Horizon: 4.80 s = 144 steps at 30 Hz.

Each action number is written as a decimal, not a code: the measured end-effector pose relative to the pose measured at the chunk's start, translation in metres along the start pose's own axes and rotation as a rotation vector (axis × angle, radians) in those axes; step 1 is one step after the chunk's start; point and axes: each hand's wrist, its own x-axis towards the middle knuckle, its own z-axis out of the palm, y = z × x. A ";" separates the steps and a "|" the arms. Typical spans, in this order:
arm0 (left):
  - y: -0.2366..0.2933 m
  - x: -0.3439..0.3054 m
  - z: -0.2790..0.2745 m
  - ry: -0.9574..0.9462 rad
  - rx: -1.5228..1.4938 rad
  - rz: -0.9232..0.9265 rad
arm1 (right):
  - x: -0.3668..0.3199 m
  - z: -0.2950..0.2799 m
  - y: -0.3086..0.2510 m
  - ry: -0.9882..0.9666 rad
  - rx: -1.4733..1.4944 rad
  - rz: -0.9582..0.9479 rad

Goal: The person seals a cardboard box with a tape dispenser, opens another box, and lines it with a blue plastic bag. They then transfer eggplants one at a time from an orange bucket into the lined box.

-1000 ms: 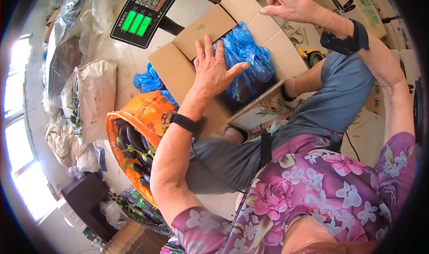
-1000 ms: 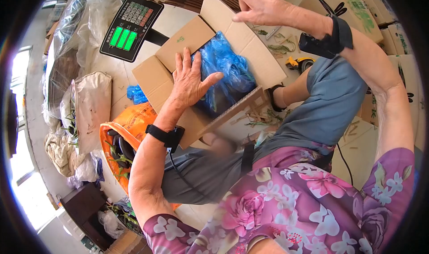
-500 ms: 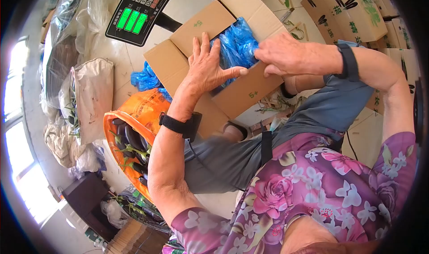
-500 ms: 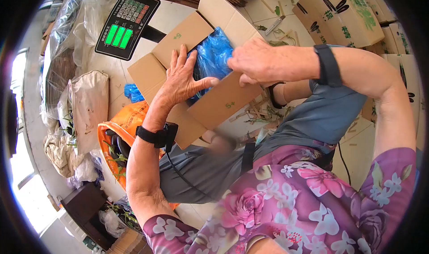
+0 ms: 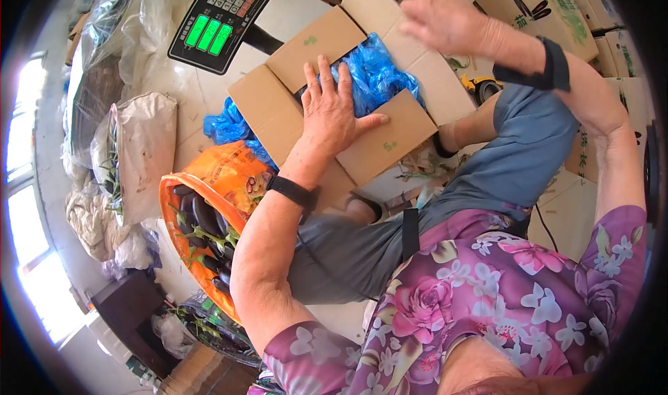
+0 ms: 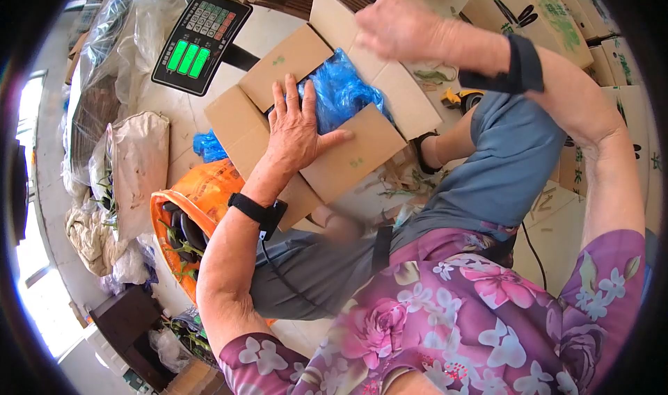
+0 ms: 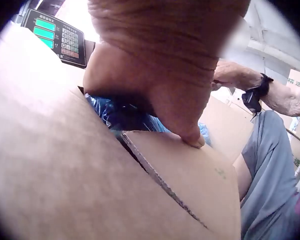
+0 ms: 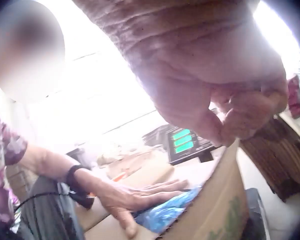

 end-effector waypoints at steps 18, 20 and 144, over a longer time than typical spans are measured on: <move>-0.025 -0.002 -0.039 -0.048 -0.199 0.018 | 0.033 0.054 -0.051 -0.156 0.630 -0.107; -0.063 -0.012 -0.055 0.251 -0.203 -0.104 | 0.037 0.070 -0.042 -0.151 0.607 -0.089; -0.033 0.105 -0.006 0.511 0.052 -0.010 | -0.124 0.046 0.082 0.308 1.451 0.730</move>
